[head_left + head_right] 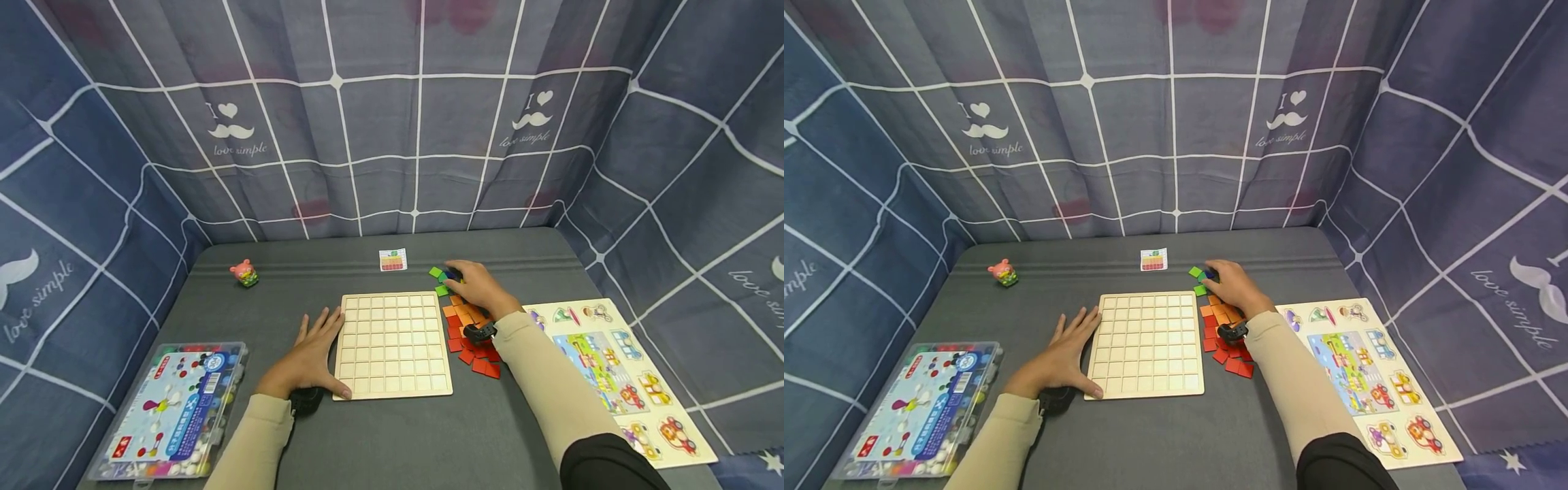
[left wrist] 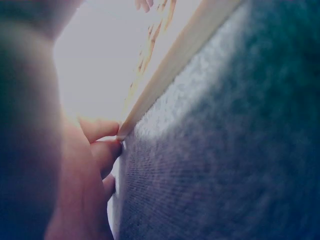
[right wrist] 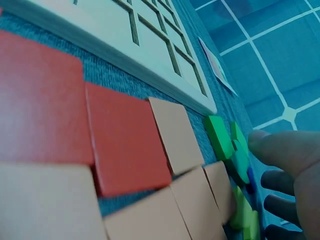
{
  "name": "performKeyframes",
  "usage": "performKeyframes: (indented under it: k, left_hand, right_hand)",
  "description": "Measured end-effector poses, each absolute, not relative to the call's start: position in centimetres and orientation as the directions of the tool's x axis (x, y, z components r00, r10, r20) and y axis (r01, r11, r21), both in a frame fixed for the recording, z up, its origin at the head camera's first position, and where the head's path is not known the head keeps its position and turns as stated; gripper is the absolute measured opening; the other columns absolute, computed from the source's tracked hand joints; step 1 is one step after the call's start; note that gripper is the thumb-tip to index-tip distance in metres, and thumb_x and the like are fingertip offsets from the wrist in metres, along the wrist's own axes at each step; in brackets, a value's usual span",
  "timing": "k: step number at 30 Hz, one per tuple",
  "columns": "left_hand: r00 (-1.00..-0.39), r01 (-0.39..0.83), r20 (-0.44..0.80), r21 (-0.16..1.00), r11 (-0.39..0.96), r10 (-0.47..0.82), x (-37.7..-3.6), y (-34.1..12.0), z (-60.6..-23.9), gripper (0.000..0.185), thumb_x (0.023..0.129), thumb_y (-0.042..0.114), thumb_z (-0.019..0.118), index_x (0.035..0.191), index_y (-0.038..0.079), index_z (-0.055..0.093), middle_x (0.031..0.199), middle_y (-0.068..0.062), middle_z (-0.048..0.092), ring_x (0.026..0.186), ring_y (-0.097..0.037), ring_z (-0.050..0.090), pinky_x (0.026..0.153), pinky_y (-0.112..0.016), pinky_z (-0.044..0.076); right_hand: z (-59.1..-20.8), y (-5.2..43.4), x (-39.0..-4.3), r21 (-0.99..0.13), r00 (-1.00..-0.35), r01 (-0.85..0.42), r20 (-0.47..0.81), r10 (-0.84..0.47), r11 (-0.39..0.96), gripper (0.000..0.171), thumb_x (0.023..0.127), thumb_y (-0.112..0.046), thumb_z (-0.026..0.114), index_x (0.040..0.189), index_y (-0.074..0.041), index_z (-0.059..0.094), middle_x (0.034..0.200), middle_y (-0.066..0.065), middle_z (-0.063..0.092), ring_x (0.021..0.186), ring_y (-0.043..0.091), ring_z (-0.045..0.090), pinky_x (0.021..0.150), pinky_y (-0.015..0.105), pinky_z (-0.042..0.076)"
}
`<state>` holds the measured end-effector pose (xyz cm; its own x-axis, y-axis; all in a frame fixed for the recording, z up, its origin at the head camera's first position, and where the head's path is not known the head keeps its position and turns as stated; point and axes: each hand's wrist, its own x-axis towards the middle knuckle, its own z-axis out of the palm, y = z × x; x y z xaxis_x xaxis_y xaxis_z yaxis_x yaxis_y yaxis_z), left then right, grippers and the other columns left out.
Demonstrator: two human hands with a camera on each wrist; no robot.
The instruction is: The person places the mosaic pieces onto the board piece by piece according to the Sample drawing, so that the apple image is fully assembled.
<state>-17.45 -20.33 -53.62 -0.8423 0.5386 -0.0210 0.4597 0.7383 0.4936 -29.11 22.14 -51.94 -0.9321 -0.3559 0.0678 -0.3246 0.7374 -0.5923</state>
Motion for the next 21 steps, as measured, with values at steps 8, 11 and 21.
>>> performKeyframes:
  k: [8, 11, 21]
  left_hand:
    - [-0.843, 0.453, -0.021, 0.510, 0.731, 0.537, -17.4, -20.3, -53.7, 0.165, 0.044, 0.083, 0.091, 0.169, 0.004, 0.018, 0.175, -0.014, 0.010, 0.159, -0.038, 0.003, 0.120, -0.065, -0.012]
    - [-0.842, 0.452, -0.024, 0.514, 0.729, 0.539, -17.4, -20.3, -53.7, 0.166, 0.044, 0.084, 0.091, 0.169, 0.004, 0.018, 0.175, -0.014, 0.010, 0.159, -0.038, 0.003, 0.120, -0.064, -0.012]
    - [-0.841, 0.446, -0.024, 0.534, 0.718, 0.540, -17.4, -20.4, -53.8, 0.165, 0.046, 0.081, 0.092, 0.169, 0.005, 0.015, 0.175, -0.013, 0.007, 0.159, -0.037, 0.001, 0.120, -0.062, -0.015]
  right_hand:
    - [-52.2, 20.9, -29.8, -0.535, -0.944, -0.319, 0.107, -0.311, 0.782, 0.045, 0.102, -0.023, 0.075, 0.138, 0.001, 0.067, 0.141, 0.021, 0.062, 0.132, 0.041, 0.054, 0.111, 0.055, 0.043]
    - [-52.1, 20.6, -29.8, -0.523, -0.949, -0.306, 0.104, -0.297, 0.795, 0.044, 0.101, -0.025, 0.076, 0.134, 0.002, 0.069, 0.138, 0.022, 0.064, 0.130, 0.042, 0.055, 0.109, 0.055, 0.044]
    - [-52.8, 19.8, -29.8, -0.519, -0.967, -0.255, 0.119, -0.226, 0.816, 0.046, 0.099, -0.028, 0.079, 0.133, 0.002, 0.070, 0.139, 0.022, 0.062, 0.128, 0.041, 0.055, 0.105, 0.053, 0.048]
